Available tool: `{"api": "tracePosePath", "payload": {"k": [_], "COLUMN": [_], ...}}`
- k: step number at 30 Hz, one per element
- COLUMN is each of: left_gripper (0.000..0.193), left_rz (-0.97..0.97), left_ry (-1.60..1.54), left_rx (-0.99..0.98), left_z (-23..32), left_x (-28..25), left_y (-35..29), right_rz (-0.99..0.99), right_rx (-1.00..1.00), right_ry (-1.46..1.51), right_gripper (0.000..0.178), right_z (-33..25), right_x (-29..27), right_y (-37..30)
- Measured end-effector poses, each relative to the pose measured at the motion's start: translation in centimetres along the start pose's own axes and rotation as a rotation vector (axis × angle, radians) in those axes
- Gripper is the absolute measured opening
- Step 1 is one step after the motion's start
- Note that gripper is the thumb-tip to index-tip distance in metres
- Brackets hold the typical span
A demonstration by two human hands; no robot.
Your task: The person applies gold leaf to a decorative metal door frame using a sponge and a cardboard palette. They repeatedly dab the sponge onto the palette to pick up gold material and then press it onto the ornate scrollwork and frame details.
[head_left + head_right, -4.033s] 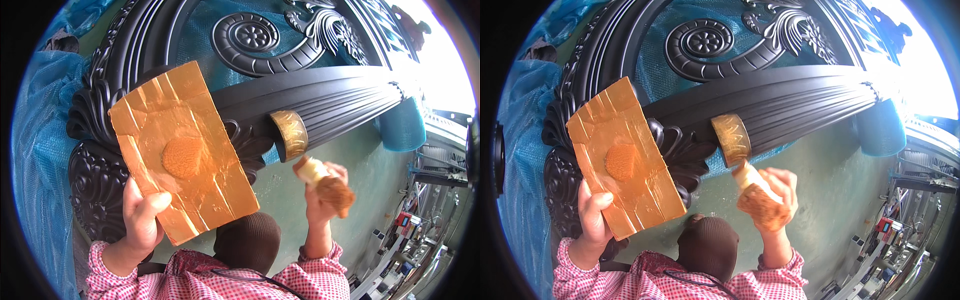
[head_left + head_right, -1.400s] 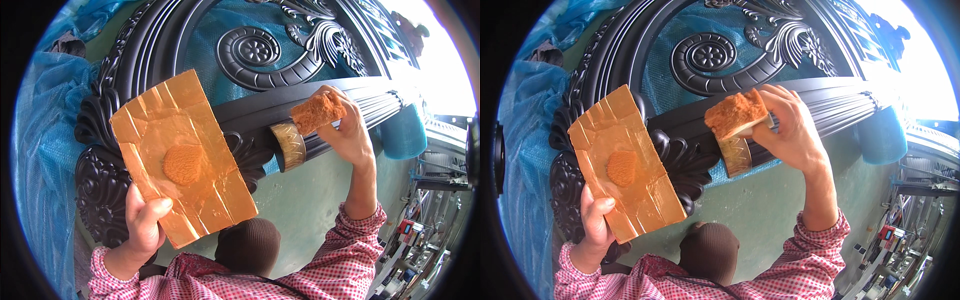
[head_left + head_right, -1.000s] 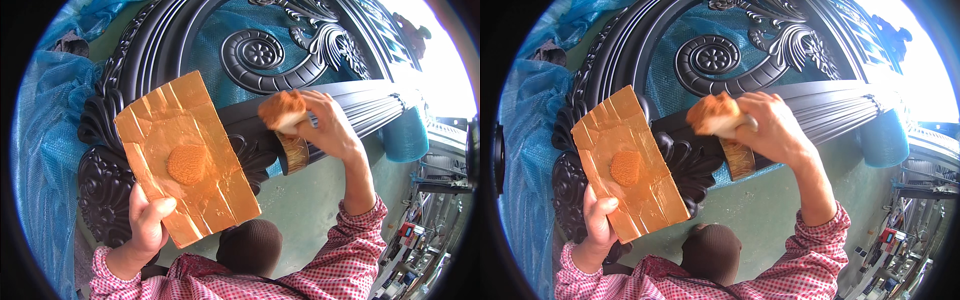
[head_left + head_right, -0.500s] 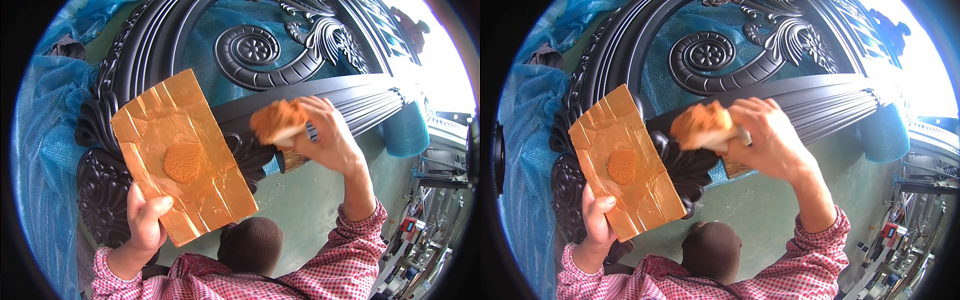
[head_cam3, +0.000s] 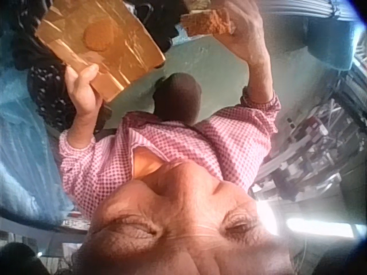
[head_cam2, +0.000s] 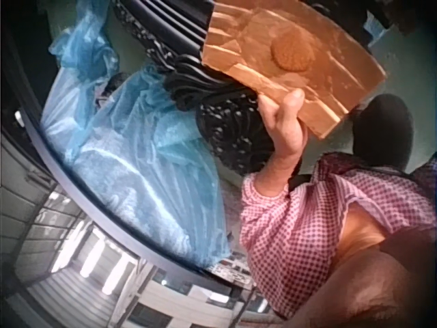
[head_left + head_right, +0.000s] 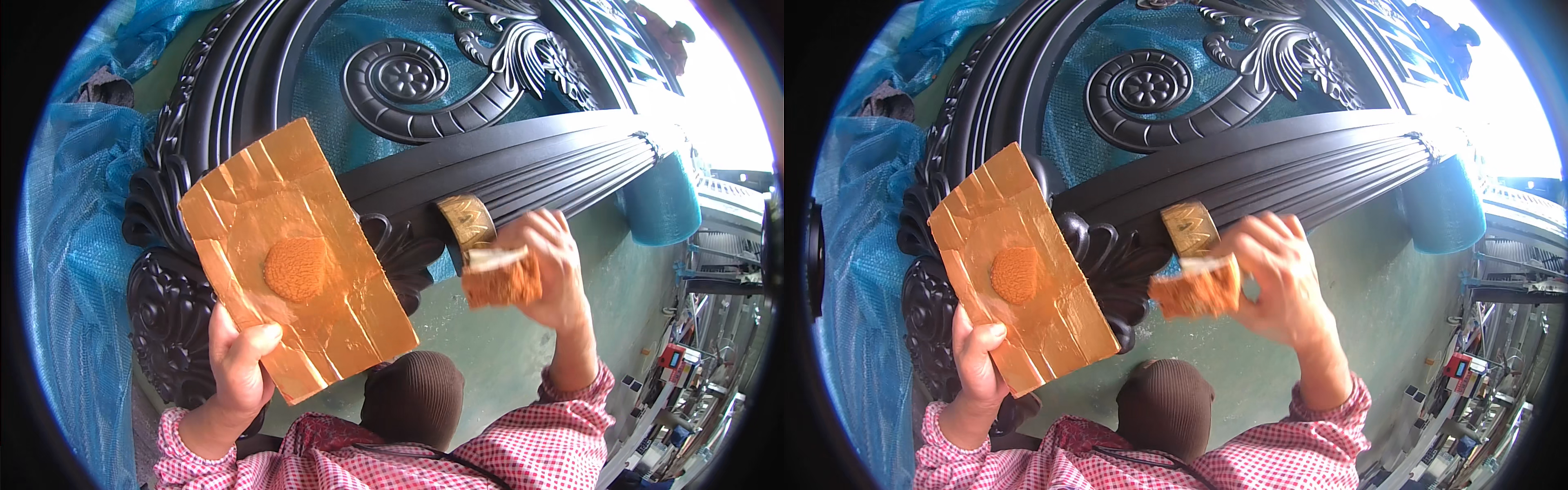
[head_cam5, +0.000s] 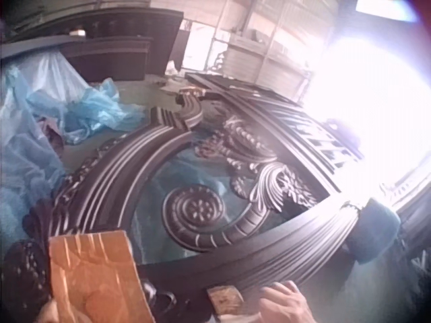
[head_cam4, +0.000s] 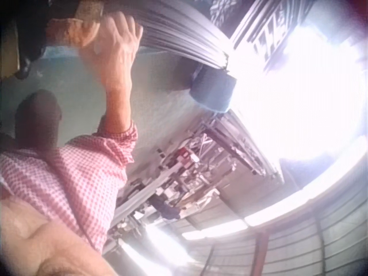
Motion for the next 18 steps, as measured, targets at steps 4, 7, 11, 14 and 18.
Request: {"api": "tracePosePath", "payload": {"k": [4,7,11,14,18], "left_gripper": [0.068,0.067,0.061,0.065,0.067], "left_rz": [0.011,-0.004,0.033,0.036,0.040], "left_ry": [-0.008,-0.019,-0.109,-0.107,-0.087], "left_rx": [-0.005,-0.010,0.017,0.014,0.004], "left_z": [-0.3,-0.4,0.1,0.1,0.3], "left_x": [-0.2,0.1,-0.9,-1.2,-0.9], "left_y": [0.0,-0.1,-0.3,-0.3,-0.8], "right_rz": [0.320,0.367,0.455,0.638,0.690], "right_rx": [-0.042,-0.056,0.161,0.288,0.350], "right_ry": [0.005,-0.030,-0.088,0.067,-0.001], "right_gripper": [0.044,0.042,0.043,0.035,0.033], "right_z": [-1.0,-1.4,-0.4,-0.8,0.9], "right_x": [-2.4,-1.4,0.6,0.6,2.2], "right_y": [-2.2,-2.7,-9.4,-10.9,-11.5]}}
Point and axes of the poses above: each hand's wrist, its own y-axis towards the middle knuckle, its own x-axis out of the palm, z = x × y, the point moved 9 cm from there along y, towards the middle knuckle, and after that the axes turned 13 degrees about z, right-handed, at the moved point
